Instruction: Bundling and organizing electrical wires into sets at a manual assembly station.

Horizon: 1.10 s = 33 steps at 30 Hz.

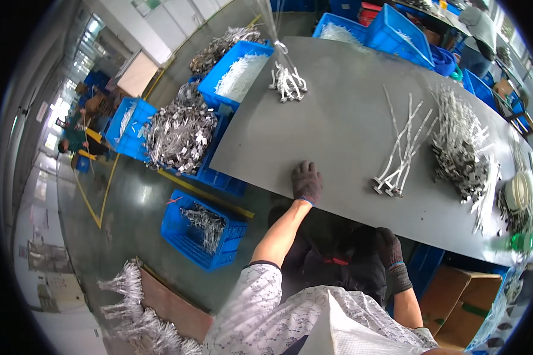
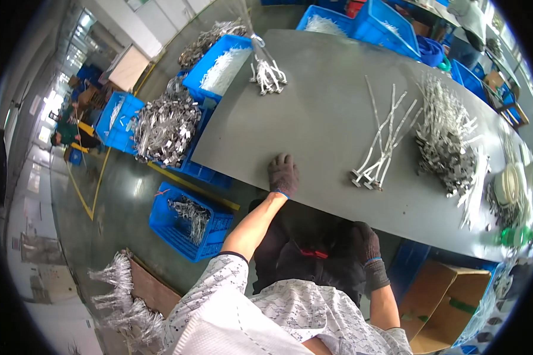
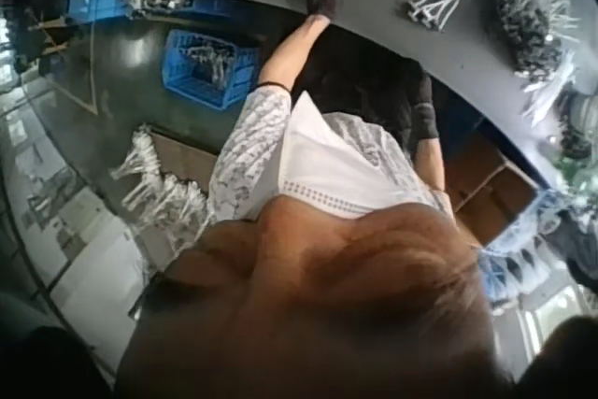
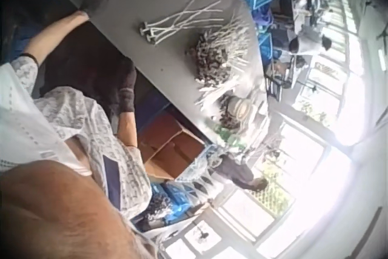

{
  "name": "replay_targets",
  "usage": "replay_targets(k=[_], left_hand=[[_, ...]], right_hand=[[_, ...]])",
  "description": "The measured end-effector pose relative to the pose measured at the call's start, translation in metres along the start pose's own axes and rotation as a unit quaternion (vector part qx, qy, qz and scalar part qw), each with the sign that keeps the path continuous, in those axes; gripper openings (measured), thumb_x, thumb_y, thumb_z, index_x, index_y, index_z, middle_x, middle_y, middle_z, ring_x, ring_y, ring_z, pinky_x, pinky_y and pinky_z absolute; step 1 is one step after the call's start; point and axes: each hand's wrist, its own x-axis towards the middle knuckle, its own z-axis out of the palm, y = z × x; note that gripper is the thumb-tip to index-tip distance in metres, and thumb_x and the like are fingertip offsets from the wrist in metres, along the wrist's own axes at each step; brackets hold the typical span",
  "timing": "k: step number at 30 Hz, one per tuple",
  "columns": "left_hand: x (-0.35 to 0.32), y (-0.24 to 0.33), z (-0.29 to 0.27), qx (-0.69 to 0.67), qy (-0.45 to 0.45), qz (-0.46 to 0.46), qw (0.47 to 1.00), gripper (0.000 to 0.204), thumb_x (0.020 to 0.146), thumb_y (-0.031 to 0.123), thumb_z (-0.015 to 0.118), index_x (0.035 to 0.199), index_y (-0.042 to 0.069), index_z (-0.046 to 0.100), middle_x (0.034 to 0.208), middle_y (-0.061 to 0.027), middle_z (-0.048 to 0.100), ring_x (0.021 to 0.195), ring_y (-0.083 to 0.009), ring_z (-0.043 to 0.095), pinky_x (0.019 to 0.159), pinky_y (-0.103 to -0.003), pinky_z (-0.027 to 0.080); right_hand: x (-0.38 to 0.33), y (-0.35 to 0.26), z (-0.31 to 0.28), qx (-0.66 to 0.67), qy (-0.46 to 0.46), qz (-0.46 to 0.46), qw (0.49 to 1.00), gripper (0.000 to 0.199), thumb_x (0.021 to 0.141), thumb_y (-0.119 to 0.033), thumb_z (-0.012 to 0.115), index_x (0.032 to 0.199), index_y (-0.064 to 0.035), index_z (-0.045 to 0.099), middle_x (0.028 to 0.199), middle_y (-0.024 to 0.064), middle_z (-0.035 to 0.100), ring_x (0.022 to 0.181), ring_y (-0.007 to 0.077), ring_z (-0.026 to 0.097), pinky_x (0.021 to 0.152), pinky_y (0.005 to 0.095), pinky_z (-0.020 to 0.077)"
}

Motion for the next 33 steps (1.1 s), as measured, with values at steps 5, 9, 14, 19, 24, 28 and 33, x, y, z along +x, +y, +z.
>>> replay_targets(k=[5,9,14,19,24,28,33], left_hand=[[0.011,-0.019,-0.005,-0.155,0.05,-0.035,0.986,0.035,0.092,0.027,0.06,0.119,0.004,0.058,0.13,-0.0163,0.054,0.12,-0.0376,0.051,0.102,-0.051,0.042],[0.016,-0.025,0.0,-0.234,0.069,-0.032,0.969,0.037,0.091,0.022,0.064,0.122,0.002,0.06,0.131,-0.0195,0.056,0.124,-0.0402,0.051,0.104,-0.054,0.041],[0.016,-0.05,0.019,-0.295,0.065,-0.024,0.953,0.035,0.088,0.016,0.069,0.119,0.003,0.063,0.126,-0.0186,0.061,0.118,-0.0411,0.056,0.102,-0.055,0.043],[0.029,-0.069,0.016,-0.463,0.009,-0.037,0.886,0.025,0.087,0.01,0.068,0.111,0.004,0.066,0.12,-0.0161,0.065,0.116,-0.0373,0.059,0.102,-0.051,0.045],[0.066,-0.165,-0.009,-0.541,-0.018,-0.177,0.822,0.025,0.091,0.004,0.066,0.116,0.004,0.067,0.114,-0.0165,0.069,0.106,-0.0352,0.067,0.094,-0.043,0.053],[0.252,-0.298,0.007,-0.481,0.104,-0.194,0.848,0.018,0.092,0.009,0.068,0.108,0.001,0.07,0.107,-0.0177,0.071,0.101,-0.035,0.068,0.089,-0.04,0.054],[0.447,-0.518,0.062,-0.277,0.07,-0.277,0.917,0.066,0.082,0.029,0.08,0.134,-0.002,0.053,0.128,-0.0228,0.06,0.117,-0.0368,0.059,0.1,-0.044,0.048]], right_hand=[[0.146,-0.043,0.031,0.143,-0.13,0.172,0.966,0.028,0.097,-0.019,0.06,0.119,-0.0014,0.064,0.092,0.0147,0.072,0.069,0.0254,0.07,0.065,0.0373,0.0557],[0.304,-0.072,0.075,0.01,-0.052,-0.015,0.998,0.029,0.099,-0.021,0.061,0.123,-0.006,0.063,0.092,0.0178,0.072,0.073,0.0323,0.072,0.067,0.0377,0.0564],[0.444,-0.142,0.191,-0.132,-0.116,-0.209,0.962,0.027,0.094,-0.01,0.057,0.119,-0.0091,0.067,0.106,0.0156,0.07,0.094,0.0382,0.067,0.083,0.0439,0.0544],[0.601,-0.069,0.254,-0.149,0.156,-0.032,0.976,0.031,0.089,-0.012,0.06,0.119,-0.0082,0.066,0.117,0.0178,0.066,0.104,0.0381,0.064,0.089,0.0436,0.0525],[0.714,-0.048,0.296,-0.174,0.192,0.046,0.965,0.033,0.086,-0.016,0.064,0.118,-0.0075,0.067,0.12,0.0193,0.066,0.105,0.0375,0.065,0.087,0.0441,0.0534],[0.783,0.102,0.225,-0.268,0.142,0.077,0.95,0.055,0.079,-0.026,0.072,0.13,-0.0084,0.061,0.13,0.0151,0.062,0.119,0.037,0.057,0.102,0.0443,0.0472],[0.755,-0.073,0.301,-0.246,0.159,-0.075,0.953,0.06,0.082,-0.029,0.071,0.135,-0.0061,0.057,0.135,0.017,0.059,0.124,0.0406,0.051,0.107,0.0474,0.0413]])
